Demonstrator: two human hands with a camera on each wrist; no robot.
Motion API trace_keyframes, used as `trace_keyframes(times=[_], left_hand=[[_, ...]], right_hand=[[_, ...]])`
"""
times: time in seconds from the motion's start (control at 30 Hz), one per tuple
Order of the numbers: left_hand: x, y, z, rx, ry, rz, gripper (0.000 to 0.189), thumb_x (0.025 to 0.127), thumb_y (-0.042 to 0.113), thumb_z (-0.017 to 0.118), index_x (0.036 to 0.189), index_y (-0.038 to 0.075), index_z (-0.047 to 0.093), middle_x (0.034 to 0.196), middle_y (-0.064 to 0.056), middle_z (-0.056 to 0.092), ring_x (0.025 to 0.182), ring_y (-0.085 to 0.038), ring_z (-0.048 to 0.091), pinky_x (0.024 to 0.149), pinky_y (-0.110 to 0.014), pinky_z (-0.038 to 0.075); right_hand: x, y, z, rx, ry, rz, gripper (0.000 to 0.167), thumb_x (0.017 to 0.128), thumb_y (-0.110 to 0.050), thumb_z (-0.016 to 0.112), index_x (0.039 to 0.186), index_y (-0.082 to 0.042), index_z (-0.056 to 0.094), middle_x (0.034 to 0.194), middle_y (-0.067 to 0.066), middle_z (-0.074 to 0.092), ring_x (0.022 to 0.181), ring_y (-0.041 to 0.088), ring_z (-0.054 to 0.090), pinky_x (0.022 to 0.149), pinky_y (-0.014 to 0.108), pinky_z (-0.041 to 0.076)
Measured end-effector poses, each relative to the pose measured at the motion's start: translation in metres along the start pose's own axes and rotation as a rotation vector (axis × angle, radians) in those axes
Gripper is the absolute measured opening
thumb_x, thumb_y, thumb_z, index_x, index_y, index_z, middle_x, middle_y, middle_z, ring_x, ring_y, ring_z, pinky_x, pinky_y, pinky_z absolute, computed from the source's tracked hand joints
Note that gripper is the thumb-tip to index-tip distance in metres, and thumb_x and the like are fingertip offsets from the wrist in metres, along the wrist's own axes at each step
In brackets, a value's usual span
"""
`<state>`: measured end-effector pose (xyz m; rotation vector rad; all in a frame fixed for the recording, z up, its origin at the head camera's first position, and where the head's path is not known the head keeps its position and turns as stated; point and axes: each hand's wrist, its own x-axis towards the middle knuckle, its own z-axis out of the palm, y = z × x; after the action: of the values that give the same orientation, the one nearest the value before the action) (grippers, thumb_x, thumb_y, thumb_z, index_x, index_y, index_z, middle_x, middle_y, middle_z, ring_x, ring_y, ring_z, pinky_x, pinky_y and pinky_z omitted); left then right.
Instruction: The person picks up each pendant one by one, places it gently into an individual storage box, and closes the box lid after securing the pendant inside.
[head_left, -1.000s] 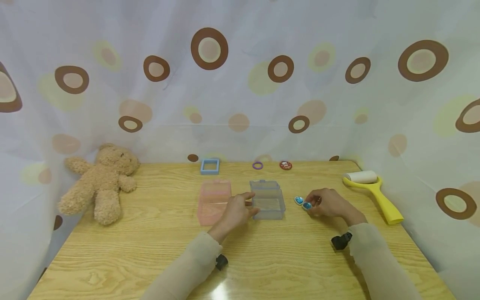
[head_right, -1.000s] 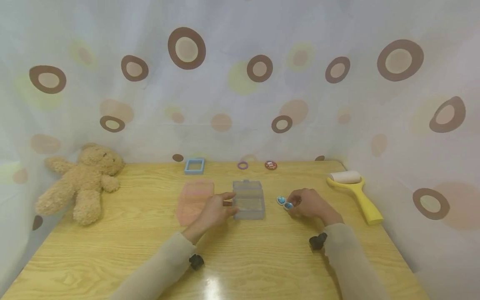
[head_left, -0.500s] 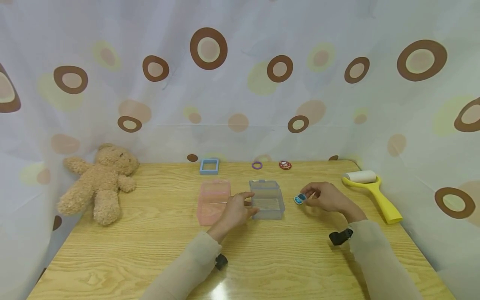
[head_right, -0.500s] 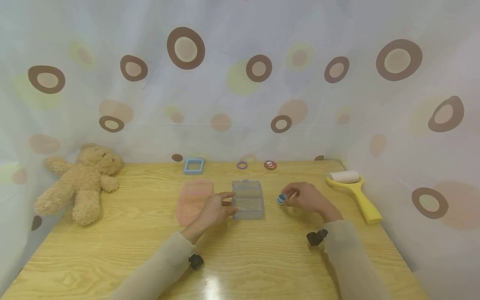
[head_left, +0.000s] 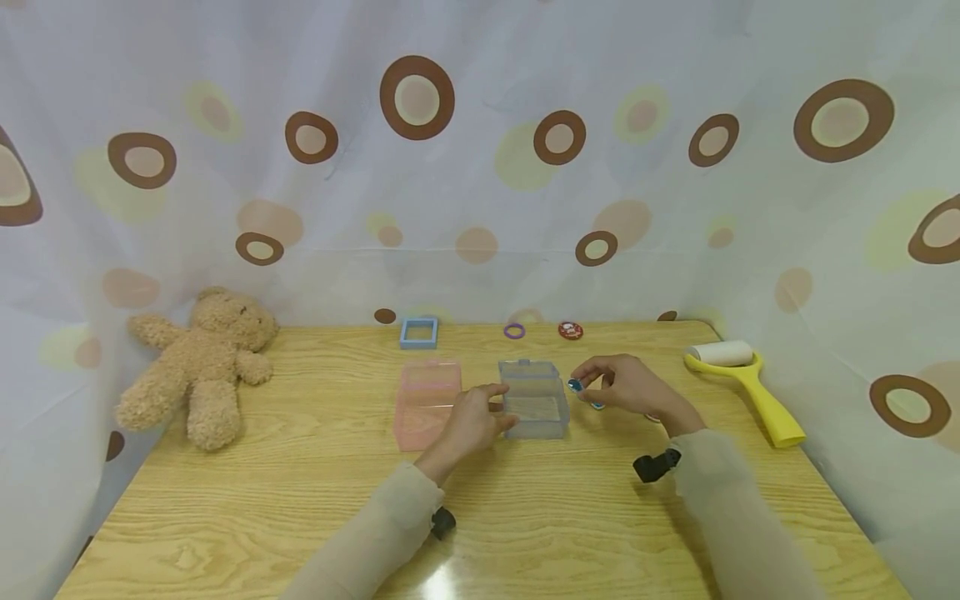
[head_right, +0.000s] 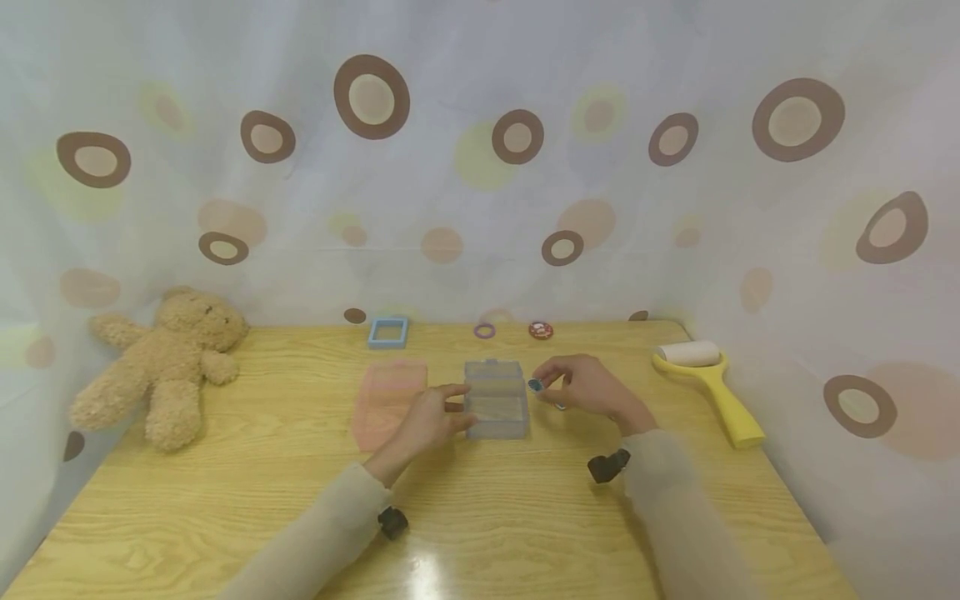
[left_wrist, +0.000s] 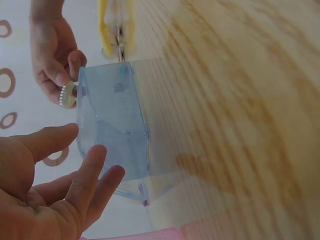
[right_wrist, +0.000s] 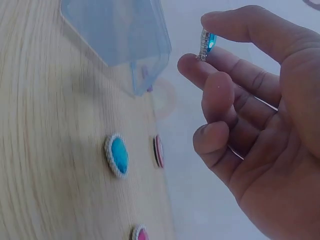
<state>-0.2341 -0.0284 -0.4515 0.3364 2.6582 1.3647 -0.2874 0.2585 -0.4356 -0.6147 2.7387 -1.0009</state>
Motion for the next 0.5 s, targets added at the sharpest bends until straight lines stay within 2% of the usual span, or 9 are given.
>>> trace_keyframes(times=[0.3, 0.37, 0.5], left_hand=[[0.000, 0.001, 0.000, 0.002, 0.006, -0.009, 0.058, 0.087, 0.017, 0.078, 0.140, 0.005, 0.057, 0.144, -0.014, 0.057, 0.116, -0.030, 0.068, 0.084, -0.035, 0.061], [0.001, 0.001, 0.000, -0.001, 0.009, -0.011, 0.057, 0.087, 0.017, 0.078, 0.139, 0.005, 0.057, 0.144, -0.016, 0.057, 0.116, -0.030, 0.068, 0.083, -0.034, 0.061], [0.001, 0.001, -0.001, 0.001, 0.009, -0.008, 0.056, 0.087, 0.016, 0.078, 0.138, 0.004, 0.058, 0.143, -0.019, 0.056, 0.115, -0.030, 0.068, 0.081, -0.033, 0.062]], right_hand=[[0.016, -0.017, 0.015, -0.001, -0.041, -0.058, 0.025, 0.089, -0.027, 0.076, 0.113, -0.021, 0.071, 0.101, 0.001, 0.073, 0.056, 0.012, 0.051, 0.049, 0.026, 0.044], [0.019, -0.019, 0.019, -0.013, -0.051, -0.075, 0.023, 0.089, -0.026, 0.075, 0.112, -0.021, 0.072, 0.100, -0.002, 0.074, 0.063, 0.011, 0.053, 0.054, 0.026, 0.045], [0.025, -0.020, 0.027, -0.042, -0.081, -0.110, 0.022, 0.090, -0.026, 0.074, 0.112, -0.024, 0.071, 0.099, -0.008, 0.074, 0.085, 0.009, 0.062, 0.074, 0.029, 0.048]])
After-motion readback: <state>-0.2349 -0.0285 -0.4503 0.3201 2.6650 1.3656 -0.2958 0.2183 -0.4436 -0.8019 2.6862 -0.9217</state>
